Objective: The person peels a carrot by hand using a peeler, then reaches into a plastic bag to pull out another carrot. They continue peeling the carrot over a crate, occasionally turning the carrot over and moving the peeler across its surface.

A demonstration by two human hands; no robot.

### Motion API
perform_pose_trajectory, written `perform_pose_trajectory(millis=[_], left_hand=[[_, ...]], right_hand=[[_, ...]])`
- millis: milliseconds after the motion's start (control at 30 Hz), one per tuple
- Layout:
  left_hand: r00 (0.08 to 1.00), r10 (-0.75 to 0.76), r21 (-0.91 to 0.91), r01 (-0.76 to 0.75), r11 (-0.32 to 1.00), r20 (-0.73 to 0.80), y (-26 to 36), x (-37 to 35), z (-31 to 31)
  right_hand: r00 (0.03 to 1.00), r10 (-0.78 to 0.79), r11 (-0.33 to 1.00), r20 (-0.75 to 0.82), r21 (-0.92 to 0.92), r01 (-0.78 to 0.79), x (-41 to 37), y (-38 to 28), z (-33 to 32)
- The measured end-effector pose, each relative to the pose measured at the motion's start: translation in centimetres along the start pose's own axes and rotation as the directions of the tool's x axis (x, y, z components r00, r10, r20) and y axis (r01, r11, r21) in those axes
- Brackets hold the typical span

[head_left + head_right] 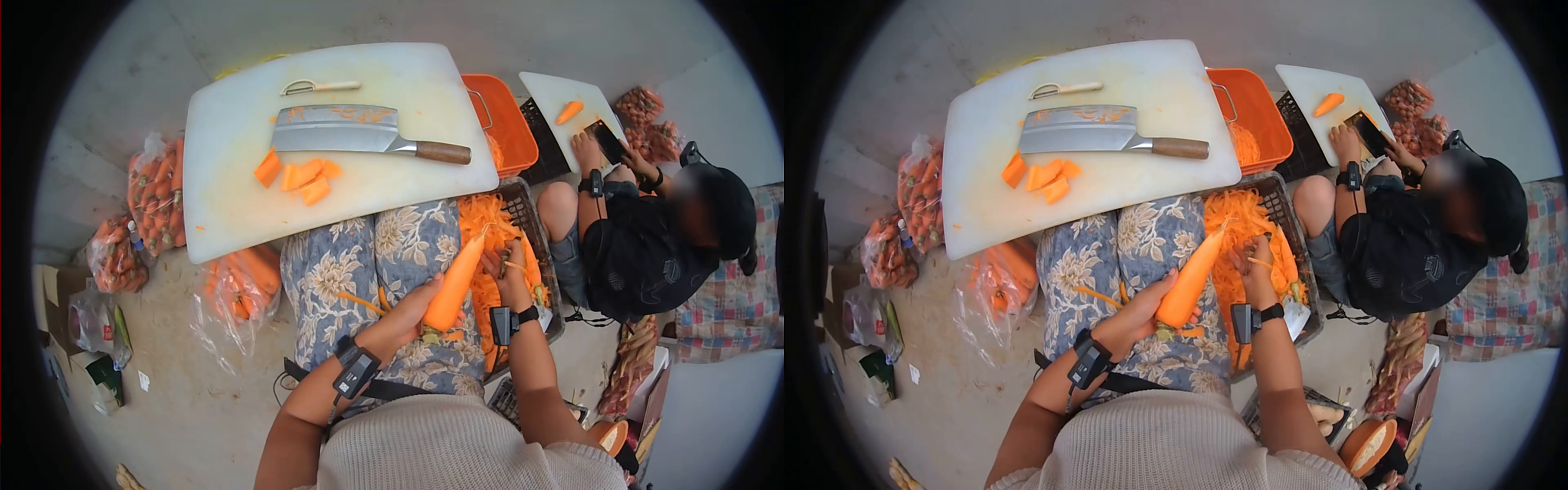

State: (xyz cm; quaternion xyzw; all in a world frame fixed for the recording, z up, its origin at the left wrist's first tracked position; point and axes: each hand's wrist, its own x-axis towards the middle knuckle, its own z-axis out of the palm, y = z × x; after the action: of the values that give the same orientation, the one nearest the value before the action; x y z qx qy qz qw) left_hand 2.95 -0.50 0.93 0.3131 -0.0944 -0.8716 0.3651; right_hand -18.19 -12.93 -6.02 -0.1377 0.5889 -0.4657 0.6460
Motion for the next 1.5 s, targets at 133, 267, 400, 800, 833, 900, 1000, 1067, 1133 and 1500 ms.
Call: perform_pose_trajectory(millis=[133,267,400,800,833,900,1000,1067,1133,1500], left_hand=[[0.997,0.005,-0.235,0.014,0.972,0.08,-0.5,0.3,0.0],[0.987,0.06,-0.229,-0.025,0.973,0.148,-1.2,0.7,-0.1],[0.967,0.182,-0.123,-0.205,0.971,-0.178,-2.2,0.9,1.2],[0.934,0.262,0.269,-0.195,0.943,-0.241,-2.9,2.1,0.3],[0.927,0.292,0.334,-0.205,0.92,-0.236,-3.0,2.3,0.2],[0.929,0.286,0.316,-0.206,0.926,-0.233,-3.0,2.4,0.0],[0.938,0.259,0.269,-0.194,0.943,-0.231,-2.3,1.9,0.8],[0.942,0.237,0.236,-0.18,0.955,-0.239,-2.2,1.9,1.0],[0.942,0.235,0.229,-0.18,0.957,-0.24,-2.4,2.1,0.8],[0.973,0.138,0.154,-0.11,0.982,-0.184,-1.3,1.0,1.2]], right_hand=[[0.982,-0.187,0.973,0.011,-0.14,0.186,-6.0,-0.2,2.8],[0.864,-0.448,0.801,0.23,-0.326,0.502,-12.2,1.2,5.0],[0.557,-0.686,0.231,0.468,-0.586,0.777,-13.7,2.7,6.6],[0.604,-0.719,0.261,0.343,-0.672,0.693,-9.0,1.3,6.6],[0.608,-0.714,0.262,0.347,-0.673,0.692,-8.1,1.3,6.6],[0.573,-0.767,0.249,0.288,-0.69,0.68,-6.4,1.6,6.4],[0.588,-0.774,0.288,0.233,-0.698,0.656,-5.9,0.9,7.2],[0.581,-0.782,0.261,0.227,-0.727,0.635,-3.5,0.6,6.3],[0.578,-0.785,0.237,0.224,-0.753,0.614,-2.2,0.8,5.8],[0.933,-0.351,0.862,-0.076,-0.415,0.29,0.8,-0.1,5.2]])
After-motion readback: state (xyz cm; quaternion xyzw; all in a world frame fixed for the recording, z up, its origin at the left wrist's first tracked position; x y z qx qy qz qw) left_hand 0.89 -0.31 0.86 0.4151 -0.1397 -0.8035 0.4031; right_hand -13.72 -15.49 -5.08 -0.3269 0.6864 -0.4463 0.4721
